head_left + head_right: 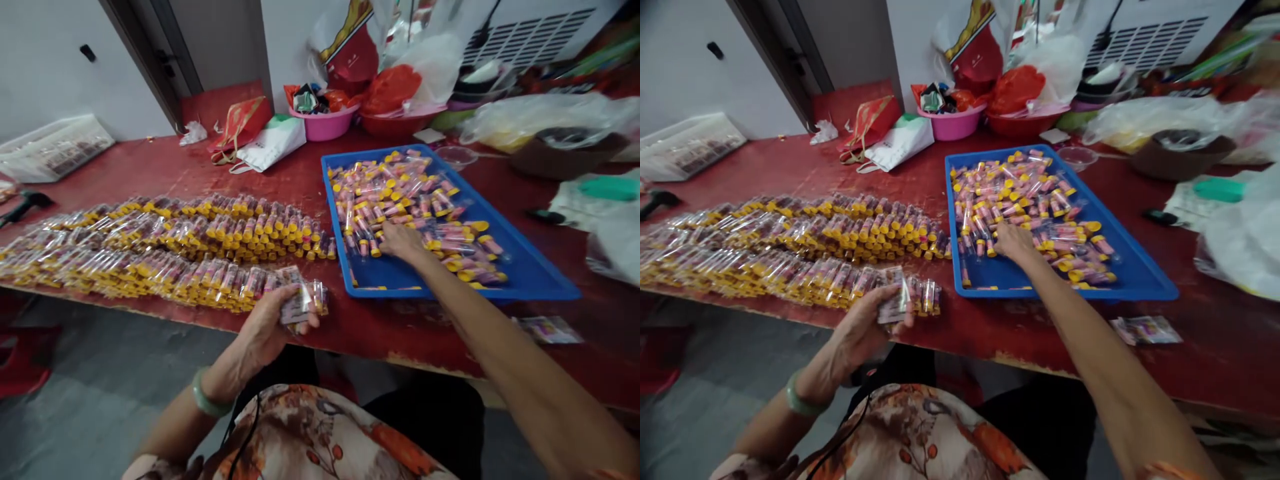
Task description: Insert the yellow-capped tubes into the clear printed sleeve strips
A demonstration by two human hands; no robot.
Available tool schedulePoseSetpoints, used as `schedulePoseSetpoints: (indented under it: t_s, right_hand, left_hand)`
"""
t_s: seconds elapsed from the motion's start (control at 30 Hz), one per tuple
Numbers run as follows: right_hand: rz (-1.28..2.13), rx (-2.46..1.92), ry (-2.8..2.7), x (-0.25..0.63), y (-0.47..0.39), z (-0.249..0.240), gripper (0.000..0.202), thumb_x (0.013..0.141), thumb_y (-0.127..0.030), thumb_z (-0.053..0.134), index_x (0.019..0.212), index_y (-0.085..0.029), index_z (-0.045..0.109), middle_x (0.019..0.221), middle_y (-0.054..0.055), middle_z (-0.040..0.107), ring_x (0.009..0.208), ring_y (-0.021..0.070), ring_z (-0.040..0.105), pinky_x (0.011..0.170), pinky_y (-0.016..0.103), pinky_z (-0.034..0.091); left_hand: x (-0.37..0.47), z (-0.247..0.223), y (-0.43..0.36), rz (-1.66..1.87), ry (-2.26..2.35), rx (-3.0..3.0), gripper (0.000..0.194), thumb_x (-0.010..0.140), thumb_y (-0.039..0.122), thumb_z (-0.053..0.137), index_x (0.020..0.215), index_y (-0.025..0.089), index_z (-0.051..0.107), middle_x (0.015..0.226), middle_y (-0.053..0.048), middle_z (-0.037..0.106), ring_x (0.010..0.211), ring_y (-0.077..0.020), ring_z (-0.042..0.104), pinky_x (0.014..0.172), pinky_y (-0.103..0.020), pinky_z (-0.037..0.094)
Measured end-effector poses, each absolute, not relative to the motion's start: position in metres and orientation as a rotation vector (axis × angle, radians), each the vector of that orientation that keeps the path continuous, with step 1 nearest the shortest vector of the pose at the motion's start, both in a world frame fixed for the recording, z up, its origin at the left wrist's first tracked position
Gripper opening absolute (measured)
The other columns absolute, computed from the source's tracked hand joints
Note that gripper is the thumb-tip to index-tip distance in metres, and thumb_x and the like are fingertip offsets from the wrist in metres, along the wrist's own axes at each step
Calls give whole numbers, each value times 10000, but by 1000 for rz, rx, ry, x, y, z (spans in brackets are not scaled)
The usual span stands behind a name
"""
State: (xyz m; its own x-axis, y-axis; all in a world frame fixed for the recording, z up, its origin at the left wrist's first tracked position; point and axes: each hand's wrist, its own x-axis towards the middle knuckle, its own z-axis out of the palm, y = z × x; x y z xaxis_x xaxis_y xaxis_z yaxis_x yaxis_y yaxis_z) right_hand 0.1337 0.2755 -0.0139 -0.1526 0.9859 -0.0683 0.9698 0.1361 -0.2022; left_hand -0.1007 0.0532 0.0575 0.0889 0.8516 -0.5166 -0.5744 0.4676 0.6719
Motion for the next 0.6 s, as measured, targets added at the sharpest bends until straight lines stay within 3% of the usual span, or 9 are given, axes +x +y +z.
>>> schedulePoseSetpoints:
  t_s: [0.2,0.3,0.37,0.47,0.53,0.6]
  right_hand:
    - [553,-1712,-1872,167,222,10,317,704,-233,614,1013,-174,579,877,82,628,718,169,568,633,284,398]
    - [971,-1303,-1467,165,157,19,136,715,-315,586,776,-201,544,689,-4,565,525,102,464,489,239,335]
    - [1228,-1056,-1230,154,115,20,195,693,-310,635,605,-185,515,572,-23,518,505,91,455,489,229,339]
    - [1389,-1164,-1163,133,73,17,169,699,-334,706,685,-182,633,534,-38,510,461,68,424,435,204,299]
    - [1445,-1244,-1186,123,63,15,227,663,-352,754,798,-184,682,580,-30,560,484,73,465,440,198,329]
    - [1471,-1268,-1195,119,61,13,246,646,-363,760,787,-173,693,616,-11,600,516,88,508,462,202,372]
  left_hand:
    - [-80,34,48,1124,980,334,207,723,225,754,813,62,663,749,-112,717,641,-198,701,603,-276,598]
    - [-69,29,48,1148,996,338,267,633,189,823,820,81,666,709,-66,708,626,-188,700,595,-263,598]
    - [-59,27,48,1168,1009,340,306,599,176,843,838,94,671,710,-44,706,616,-171,693,590,-254,595]
    - [-46,22,48,1187,1043,362,319,594,185,848,854,100,684,732,-36,708,615,-147,679,579,-241,589]
    - [-40,18,47,1174,1053,402,323,595,192,847,864,100,694,750,-41,713,623,-142,671,578,-243,587]
    - [-36,15,43,1142,1045,453,333,599,196,845,885,100,704,781,-51,722,644,-146,672,598,-258,591]
